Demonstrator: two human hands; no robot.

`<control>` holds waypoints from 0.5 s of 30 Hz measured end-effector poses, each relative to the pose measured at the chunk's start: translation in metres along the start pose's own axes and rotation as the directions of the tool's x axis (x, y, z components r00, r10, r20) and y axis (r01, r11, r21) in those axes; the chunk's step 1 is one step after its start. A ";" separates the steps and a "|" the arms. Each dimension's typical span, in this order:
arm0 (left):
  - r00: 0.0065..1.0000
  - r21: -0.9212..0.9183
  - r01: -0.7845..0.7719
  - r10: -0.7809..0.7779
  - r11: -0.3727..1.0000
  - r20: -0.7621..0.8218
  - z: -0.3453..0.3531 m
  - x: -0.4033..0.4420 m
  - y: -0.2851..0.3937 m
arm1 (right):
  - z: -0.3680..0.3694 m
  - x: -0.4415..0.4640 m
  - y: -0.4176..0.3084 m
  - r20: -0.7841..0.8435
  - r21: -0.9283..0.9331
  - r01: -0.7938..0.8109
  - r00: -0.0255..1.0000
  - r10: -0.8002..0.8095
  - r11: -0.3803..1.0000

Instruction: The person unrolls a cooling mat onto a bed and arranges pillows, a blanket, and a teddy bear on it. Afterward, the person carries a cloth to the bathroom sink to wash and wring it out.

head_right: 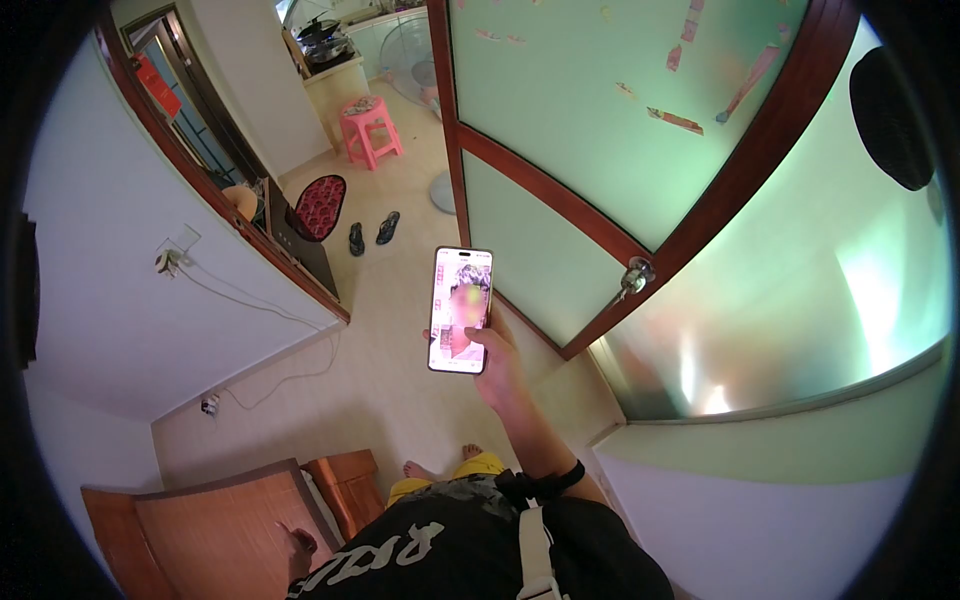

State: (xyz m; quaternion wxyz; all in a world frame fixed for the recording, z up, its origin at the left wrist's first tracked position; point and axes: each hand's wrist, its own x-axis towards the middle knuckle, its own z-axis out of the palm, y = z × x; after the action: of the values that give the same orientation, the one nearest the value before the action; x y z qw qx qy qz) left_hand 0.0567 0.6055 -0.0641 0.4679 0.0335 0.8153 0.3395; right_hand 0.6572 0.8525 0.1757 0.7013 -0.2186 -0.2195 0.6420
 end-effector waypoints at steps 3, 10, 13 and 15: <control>1.000 -0.010 0.006 -0.006 1.000 0.000 0.002 -0.004 -0.002 | -0.009 0.001 0.004 0.021 0.017 0.016 1.000 -0.017 1.000; 1.000 -0.027 0.014 -0.014 1.000 0.004 0.004 -0.007 -0.006 | -0.002 0.001 0.006 -0.076 -0.042 -0.004 0.997 0.001 0.999; 1.000 -0.030 0.010 -0.010 0.999 0.014 0.003 -0.007 -0.007 | 0.002 0.000 0.001 0.013 0.100 -0.055 0.998 0.054 0.993; 1.000 -0.027 0.007 -0.006 1.000 0.019 0.001 -0.008 -0.010 | -0.002 0.002 0.005 0.033 0.065 -0.027 0.999 0.025 0.997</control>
State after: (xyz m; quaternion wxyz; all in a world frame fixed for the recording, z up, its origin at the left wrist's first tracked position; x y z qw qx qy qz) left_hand 0.0645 0.5959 -0.0644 0.4773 0.0277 0.8062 0.3486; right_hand 0.6549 0.8551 0.1711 0.6960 -0.1880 -0.2066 0.6614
